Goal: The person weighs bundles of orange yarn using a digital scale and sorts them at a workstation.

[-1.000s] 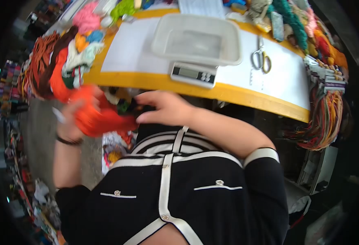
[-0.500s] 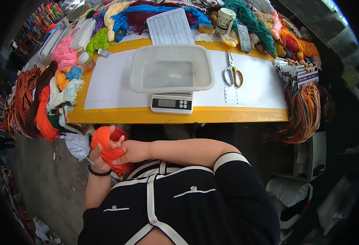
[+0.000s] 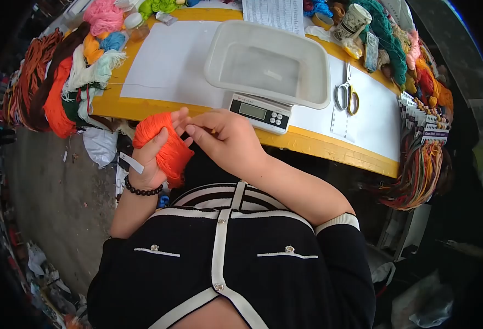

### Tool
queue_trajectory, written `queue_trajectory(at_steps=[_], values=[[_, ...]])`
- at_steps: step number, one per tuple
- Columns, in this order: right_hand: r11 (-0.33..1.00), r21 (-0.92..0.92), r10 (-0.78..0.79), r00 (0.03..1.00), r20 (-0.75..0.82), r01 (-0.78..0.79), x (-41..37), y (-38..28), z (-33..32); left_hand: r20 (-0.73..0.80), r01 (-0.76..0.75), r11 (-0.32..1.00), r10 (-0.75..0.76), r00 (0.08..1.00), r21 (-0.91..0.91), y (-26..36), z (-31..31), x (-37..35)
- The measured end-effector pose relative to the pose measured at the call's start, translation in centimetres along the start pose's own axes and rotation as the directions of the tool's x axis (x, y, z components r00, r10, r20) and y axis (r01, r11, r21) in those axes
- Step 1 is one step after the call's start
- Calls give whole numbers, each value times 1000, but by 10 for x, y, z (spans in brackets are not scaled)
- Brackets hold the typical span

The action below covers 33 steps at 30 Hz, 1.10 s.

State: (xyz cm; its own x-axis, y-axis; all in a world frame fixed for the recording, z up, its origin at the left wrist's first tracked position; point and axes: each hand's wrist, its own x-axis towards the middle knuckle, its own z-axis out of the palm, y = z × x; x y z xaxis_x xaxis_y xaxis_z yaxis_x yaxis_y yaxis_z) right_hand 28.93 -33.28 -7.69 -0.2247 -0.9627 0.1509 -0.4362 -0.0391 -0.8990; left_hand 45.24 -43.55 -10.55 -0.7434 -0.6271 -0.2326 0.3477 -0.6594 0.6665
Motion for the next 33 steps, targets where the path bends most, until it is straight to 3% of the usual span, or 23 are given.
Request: queue_trajectory(at_steps=[1, 2, 4, 7, 11, 14, 16, 17, 18, 19, 22, 29, 33], values=[[1000, -4, 9, 1000, -1, -9, -1, 2, 2, 76, 13, 1000, -14, 997, 15, -1, 0, 2], [986, 139, 91, 996, 18, -93, -1, 4, 8, 152, 24, 999, -28, 988, 32, -3, 0, 3], [884, 410, 202, 975, 96, -224, -1, 10, 18, 147, -14, 998, 4, 989, 66, -8, 2, 3], [825, 505, 219, 967, 128, -254, -2, 11, 25, 171, -113, 978, 83, 982, 175, -12, 5, 1], [821, 518, 204, 970, 131, -242, -5, 15, 27, 228, -257, 892, 181, 957, 372, -11, 4, 0], [861, 441, 228, 968, 108, -252, -13, 13, 19, 213, -193, 931, 130, 968, 309, -12, 2, -2], [996, -30, 84, 996, -25, -84, -21, 23, 13, 136, -114, 985, 96, 986, 130, -7, 2, -4], [995, -35, 94, 995, -37, -95, -27, 31, 10, 109, -77, 996, 72, 991, 45, -2, 1, -5], [922, -345, 141, 982, -129, -178, -36, 43, 5, 109, -145, 987, 137, 985, 72, 0, -9, -4], [747, -609, 158, 961, -228, -267, -44, 55, -1, 79, -138, 981, 128, 989, 138, 8, -15, -6], [506, -741, 314, 894, -319, -442, -64, 74, -19, 85, -117, 985, 107, 991, 130, 20, -25, -6], [358, -866, 286, 924, -253, -348, -70, 95, -26, 36, -103, 988, 100, 994, 118, 17, -23, 4], [343, -878, 327, 918, -222, -335, -66, 82, -36, -7, -78, 990, 79, 997, 117, 16, -21, 4]])
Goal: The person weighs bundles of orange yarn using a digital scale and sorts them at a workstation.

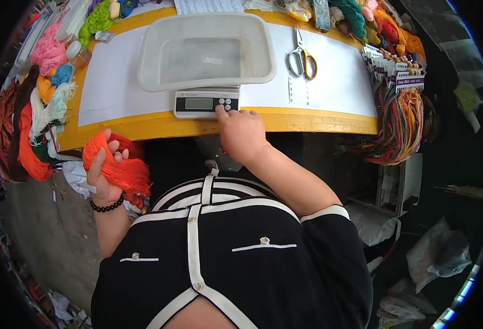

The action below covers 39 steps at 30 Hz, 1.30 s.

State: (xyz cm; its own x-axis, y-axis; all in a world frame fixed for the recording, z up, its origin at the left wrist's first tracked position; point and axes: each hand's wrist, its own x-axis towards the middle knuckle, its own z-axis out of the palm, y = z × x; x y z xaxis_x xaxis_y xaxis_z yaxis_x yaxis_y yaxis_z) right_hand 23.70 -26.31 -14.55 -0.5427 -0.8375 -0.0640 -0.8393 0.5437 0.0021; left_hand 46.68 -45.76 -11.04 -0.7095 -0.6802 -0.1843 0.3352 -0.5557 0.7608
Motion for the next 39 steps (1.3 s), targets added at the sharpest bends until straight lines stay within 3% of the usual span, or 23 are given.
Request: queue_trajectory(at_steps=[1, 2, 5, 6, 9, 16, 25, 27, 28, 30, 32, 33, 34, 36, 39], values=[[994, 43, -83, 965, -248, 97, -1, 3, -6, 5, -7, 1000, 7, 1000, 3, 1, 0, 0], [978, 59, -149, 864, -482, 201, -1, 6, -14, -2, -7, 1000, 7, 1000, 4, 2, 0, 0], [982, 73, -79, 731, -678, 174, 25, 18, -38, -38, 6, 1000, -5, 999, 7, 2, 2, -2], [983, 73, -76, 729, -681, 171, 34, 24, -35, -58, 11, 1000, -10, 998, 8, 3, 4, -1], [991, 3, -112, 856, -505, 132, 47, 39, -21, -45, 23, 1000, -22, 999, 21, 2, 8, -3], [992, 45, -82, 852, -517, 122, 44, 39, -21, -81, 10, 1000, -11, 997, -12, 7, -3, -4], [990, 38, -99, 861, -499, 136, 43, 36, -24, 15, 62, 995, -61, 998, -72, 12, -13, -1], [961, 109, -101, 691, -716, 253, 39, 22, -40, -16, 83, 997, -83, 996, 1, 8, 1, -2], [955, 119, -106, 691, -715, 270, 34, 10, -51, 83, 122, 992, -119, 989, -36, 4, 0, 0], [708, 559, -72, 832, -550, 431, 21, -17, -68, 179, 132, 991, -124, 976, -32, -3, 13, 1], [402, 856, -144, 946, -292, 325, 14, -44, -68, 206, 161, 985, -147, 968, -56, -12, 23, 0], [317, 917, -189, 964, -187, 241, 13, -56, -68, 203, 180, 980, -160, 966, -86, -16, 28, -1], [84, 992, -238, 968, -73, 96, 12, -67, -74, 203, 179, 980, -159, 966, -86, -19, 31, -1], [-51, 998, -303, 953, 24, -42, 16, -80, -55, 233, 162, 986, -151, 961, -33, -23, 35, -1], [-81, 990, -296, 952, 82, -111, 16, -88, -47, 183, 90, 995, -95, 979, 35, -28, 41, -4]])
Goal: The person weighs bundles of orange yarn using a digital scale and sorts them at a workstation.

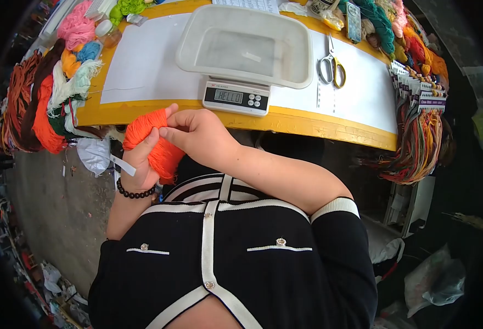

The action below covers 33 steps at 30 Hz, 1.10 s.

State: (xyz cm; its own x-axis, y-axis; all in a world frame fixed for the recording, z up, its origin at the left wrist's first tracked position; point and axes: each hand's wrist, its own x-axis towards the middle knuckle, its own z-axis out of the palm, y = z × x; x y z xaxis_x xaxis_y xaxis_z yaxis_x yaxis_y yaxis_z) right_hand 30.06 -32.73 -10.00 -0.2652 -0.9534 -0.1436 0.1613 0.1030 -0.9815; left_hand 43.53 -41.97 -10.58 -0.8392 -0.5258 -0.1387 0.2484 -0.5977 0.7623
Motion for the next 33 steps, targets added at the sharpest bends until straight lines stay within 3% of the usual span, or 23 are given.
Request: queue_trajectory(at_steps=[1, 4, 6, 11, 13, 16, 18, 19, 20, 21, 22, 23, 25, 26, 27, 29, 31, 33], values=[[1000, 0, 3, 1000, 4, -3, 0, 0, 2, -19, -52, 996, 53, 998, 74, -1, 1, -1], [991, 97, -86, 995, -56, 91, -2, 0, 6, -46, -93, 994, 95, 994, 50, -3, -2, -4], [994, 112, 15, 997, -74, -7, -5, -1, 2, -86, -87, 996, 87, 992, 6, -3, -1, -3], [988, 140, 69, 995, -79, -57, -7, -8, -1, -129, -89, 996, 84, 988, -32, -2, 7, -1], [990, 125, 68, 994, -81, -58, -7, -5, -1, -25, -161, 976, 166, 986, 149, -3, 7, 0], [999, 45, 18, 997, -77, -14, -7, 3, 0, -124, -196, 934, 241, 963, 300, -8, 7, 0], [966, 253, -25, 994, -107, 52, -8, 6, 5, -149, -197, 944, 242, 959, 267, -14, 3, 0], [966, 253, -29, 994, -107, 55, -6, 7, 4, -174, -198, 952, 241, 955, 233, -15, 2, 0], [897, 440, 7, 994, -108, 41, -4, 8, 3, -170, -201, 951, 244, 955, 235, -13, 5, 0], [793, 608, 41, 994, -102, 30, -1, 5, 1, -133, -174, 971, 197, 971, 166, -9, 9, 1], [751, 659, 136, 987, -83, -48, -1, 0, -3, -92, -142, 985, 151, 984, 98, -7, 12, 2], [751, 659, 130, 988, -88, -40, 0, 0, -11, -84, -143, 985, 151, 985, 101, -5, 7, 1], [501, 825, 82, 963, 257, -263, -2, 2, -34, 274, 99, 917, 12, 962, -387, 8, -18, -5], [578, 744, 142, 939, 314, -336, -9, -10, -45, 429, 243, 859, -30, 903, -451, 18, -33, -10], [733, 579, 174, 921, 347, -357, -17, -12, -55, 485, 274, 870, -47, 873, -410, 31, -45, -17], [916, 117, 386, 922, 3, -384, -42, -19, -69, 366, 168, 856, 27, 930, -489, 54, -66, -31], [955, 157, 289, 910, -297, -252, -73, -6, -96, 198, -3, 831, 135, 971, -556, 80, -110, -41], [940, 331, 257, 818, -514, -87, -111, 10, -142, -32, -164, 792, 180, 983, -588, 106, -171, -55]])
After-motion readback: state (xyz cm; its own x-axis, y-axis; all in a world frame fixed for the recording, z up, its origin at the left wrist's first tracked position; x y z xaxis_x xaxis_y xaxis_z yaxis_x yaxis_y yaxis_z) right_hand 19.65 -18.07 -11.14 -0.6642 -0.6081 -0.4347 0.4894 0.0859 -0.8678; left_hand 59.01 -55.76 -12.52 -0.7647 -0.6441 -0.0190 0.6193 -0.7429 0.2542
